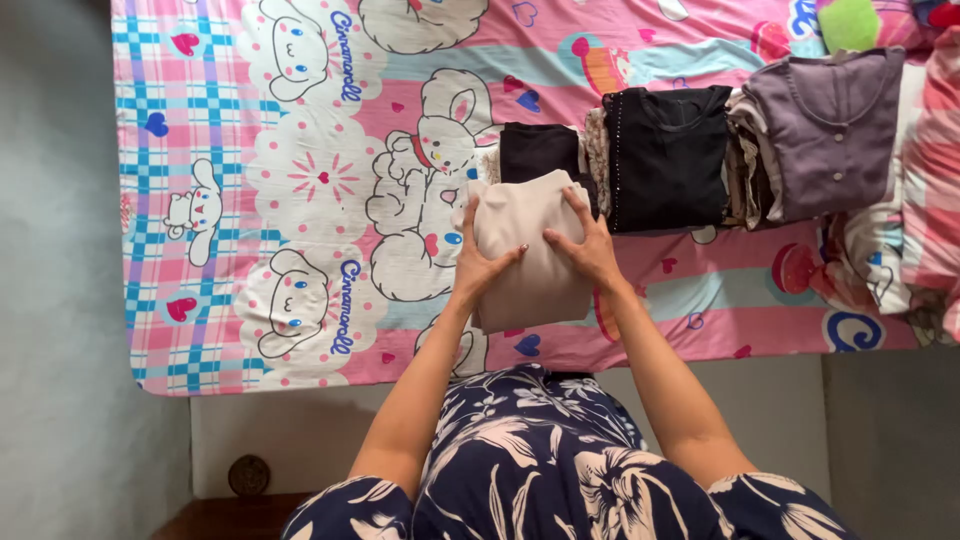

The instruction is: The person removes folded clothes from a wardrobe shelf and places them onto a bed, then smooths out the paper liner on the shelf by hand.

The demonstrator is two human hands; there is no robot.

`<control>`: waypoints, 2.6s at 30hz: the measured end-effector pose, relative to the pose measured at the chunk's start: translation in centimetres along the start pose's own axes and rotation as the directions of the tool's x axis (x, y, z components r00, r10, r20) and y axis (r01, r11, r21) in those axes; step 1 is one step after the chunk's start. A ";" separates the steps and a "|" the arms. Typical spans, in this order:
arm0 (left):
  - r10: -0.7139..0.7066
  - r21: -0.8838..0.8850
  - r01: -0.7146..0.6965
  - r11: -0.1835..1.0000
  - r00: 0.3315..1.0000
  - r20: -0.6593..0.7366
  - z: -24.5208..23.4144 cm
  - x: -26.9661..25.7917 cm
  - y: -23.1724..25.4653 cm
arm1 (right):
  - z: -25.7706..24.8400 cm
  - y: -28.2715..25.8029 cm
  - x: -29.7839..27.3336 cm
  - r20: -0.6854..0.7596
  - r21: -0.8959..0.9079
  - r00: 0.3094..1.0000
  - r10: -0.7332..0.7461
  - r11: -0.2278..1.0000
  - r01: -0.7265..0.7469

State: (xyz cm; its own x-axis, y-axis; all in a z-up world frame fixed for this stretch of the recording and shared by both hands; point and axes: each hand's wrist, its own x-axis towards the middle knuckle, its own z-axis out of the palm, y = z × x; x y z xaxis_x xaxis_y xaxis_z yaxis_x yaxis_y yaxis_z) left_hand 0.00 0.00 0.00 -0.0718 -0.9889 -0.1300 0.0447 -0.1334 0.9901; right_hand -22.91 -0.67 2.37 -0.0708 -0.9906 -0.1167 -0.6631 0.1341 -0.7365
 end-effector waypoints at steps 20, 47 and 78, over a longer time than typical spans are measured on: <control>-0.040 0.087 0.068 0.994 0.956 -0.289 -4.6 1.7 -7.1 | 10.4 3.9 8.5 0.334 -0.036 0.943 0.009 0.999 0.003; -0.184 0.546 0.312 0.777 0.943 -0.278 2.1 5.9 -19.9 | 15.7 9.0 7.4 0.254 -0.404 0.963 -0.085 0.896 0.185; -0.235 0.536 0.373 0.757 0.921 -0.310 12.0 17.7 -19.4 | 11.6 20.8 14.4 -0.152 0.106 0.940 0.304 0.951 -0.290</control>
State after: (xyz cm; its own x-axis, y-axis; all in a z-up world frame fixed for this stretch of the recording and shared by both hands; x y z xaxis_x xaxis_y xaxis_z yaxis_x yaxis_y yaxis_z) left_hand -14.14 -14.12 -20.88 0.2318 -0.9000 -0.3692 -0.5271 -0.4352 0.7300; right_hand -29.12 -11.84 -22.37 -0.3812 -0.8947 -0.2327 -0.5306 0.4179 -0.7374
